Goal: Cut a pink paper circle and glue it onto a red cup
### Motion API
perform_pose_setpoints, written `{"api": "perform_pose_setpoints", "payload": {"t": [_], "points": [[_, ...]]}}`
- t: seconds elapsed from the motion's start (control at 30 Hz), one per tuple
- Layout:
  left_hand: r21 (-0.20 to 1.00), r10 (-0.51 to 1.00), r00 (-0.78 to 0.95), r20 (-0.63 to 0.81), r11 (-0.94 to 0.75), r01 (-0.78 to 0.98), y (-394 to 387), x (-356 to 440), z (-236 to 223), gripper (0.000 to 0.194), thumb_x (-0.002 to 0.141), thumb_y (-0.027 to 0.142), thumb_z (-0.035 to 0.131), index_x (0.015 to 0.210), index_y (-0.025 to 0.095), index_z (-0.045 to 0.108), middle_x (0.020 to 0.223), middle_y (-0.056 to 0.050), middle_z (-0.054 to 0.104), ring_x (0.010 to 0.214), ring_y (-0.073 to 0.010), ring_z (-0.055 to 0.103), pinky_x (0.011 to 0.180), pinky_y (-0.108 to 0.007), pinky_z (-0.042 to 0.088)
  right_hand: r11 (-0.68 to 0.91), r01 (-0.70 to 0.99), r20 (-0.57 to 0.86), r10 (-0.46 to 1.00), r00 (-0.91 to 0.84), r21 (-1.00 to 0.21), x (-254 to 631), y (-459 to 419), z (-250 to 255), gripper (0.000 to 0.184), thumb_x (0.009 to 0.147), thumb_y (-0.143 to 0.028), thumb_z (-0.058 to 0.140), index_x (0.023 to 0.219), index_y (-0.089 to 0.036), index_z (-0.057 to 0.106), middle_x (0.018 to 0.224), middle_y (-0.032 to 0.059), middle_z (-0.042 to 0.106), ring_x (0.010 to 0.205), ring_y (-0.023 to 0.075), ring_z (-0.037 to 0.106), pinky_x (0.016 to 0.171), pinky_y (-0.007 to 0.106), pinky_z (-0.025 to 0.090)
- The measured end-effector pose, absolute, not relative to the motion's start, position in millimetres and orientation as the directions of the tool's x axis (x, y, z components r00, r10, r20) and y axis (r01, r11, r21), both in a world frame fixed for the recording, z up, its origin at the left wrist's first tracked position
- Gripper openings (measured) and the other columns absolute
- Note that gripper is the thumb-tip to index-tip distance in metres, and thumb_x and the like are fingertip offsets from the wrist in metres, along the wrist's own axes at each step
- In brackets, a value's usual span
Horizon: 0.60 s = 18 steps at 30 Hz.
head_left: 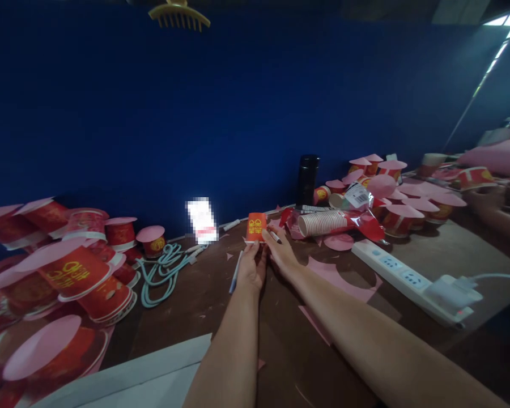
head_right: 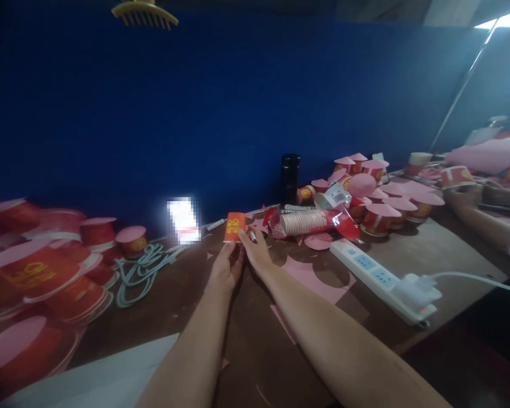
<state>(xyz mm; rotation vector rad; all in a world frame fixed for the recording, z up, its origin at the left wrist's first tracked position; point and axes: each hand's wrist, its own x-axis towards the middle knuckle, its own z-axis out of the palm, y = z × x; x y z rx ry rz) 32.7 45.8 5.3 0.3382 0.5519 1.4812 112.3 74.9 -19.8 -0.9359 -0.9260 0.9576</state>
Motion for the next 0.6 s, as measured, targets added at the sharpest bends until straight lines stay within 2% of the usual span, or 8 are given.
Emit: {"api": "perform_pose_setpoints", "payload": {"t": [0.17, 0.3, 0.43, 0.6], "points": [[0.600, 0.989, 0.071, -0.129, 0.135, -0.788, 44.6, 36.3, 2.0, 0.010, 0.071, 0.010, 0.065, 0.081, 0.013, 0.066, 0.082, -0.004, 0.068, 0.075, -0.0095, 0.064, 0.074, -0.020, 0.050, 0.231, -0.343, 0.153, 0.959, 0.237, -0.910, 111.0, 73.4, -15.7, 0.053, 0.070, -0.046, 0.067, 0.116, -0.023, 0.055, 0.098, 0.0033, 0.068, 0.086, 0.0186, 0.066, 0.083, 0.036, 0.051], [0.569, 0.989, 0.023, -0.146, 0.103, -0.816, 43.2, 37.2, 3.7, 0.009, 0.072, 0.012, 0.065, 0.081, 0.013, 0.066, 0.079, -0.003, 0.067, 0.070, -0.0086, 0.063, 0.070, -0.020, 0.051, 0.224, -0.389, 0.138, 0.962, 0.238, -0.894, 110.1, 71.1, -12.0, 0.055, 0.072, -0.046, 0.066, 0.119, -0.023, 0.052, 0.100, 0.0041, 0.068, 0.087, 0.0193, 0.066, 0.082, 0.036, 0.052], [0.555, 0.987, -0.013, -0.163, 0.081, -0.828, 43.6, 37.2, 5.7, 0.006, 0.072, 0.009, 0.065, 0.077, 0.012, 0.065, 0.075, -0.002, 0.066, 0.064, -0.0073, 0.061, 0.064, -0.018, 0.051, 0.230, -0.342, 0.132, 0.949, 0.285, -0.911, 110.2, 72.8, -12.7, 0.056, 0.070, -0.046, 0.067, 0.120, -0.024, 0.052, 0.104, 0.0042, 0.067, 0.092, 0.0204, 0.065, 0.084, 0.036, 0.052], [0.512, 0.980, -0.038, -0.195, 0.068, -0.857, 44.3, 36.1, 7.5, 0.005, 0.076, 0.008, 0.060, 0.076, 0.010, 0.064, 0.075, -0.005, 0.066, 0.064, -0.0084, 0.062, 0.065, -0.018, 0.053, 0.275, -0.266, 0.191, 0.935, 0.300, -0.924, 112.1, 74.5, -15.5, 0.053, 0.071, -0.046, 0.067, 0.117, -0.024, 0.054, 0.115, 0.0044, 0.063, 0.101, 0.0204, 0.062, 0.088, 0.036, 0.050]]}}
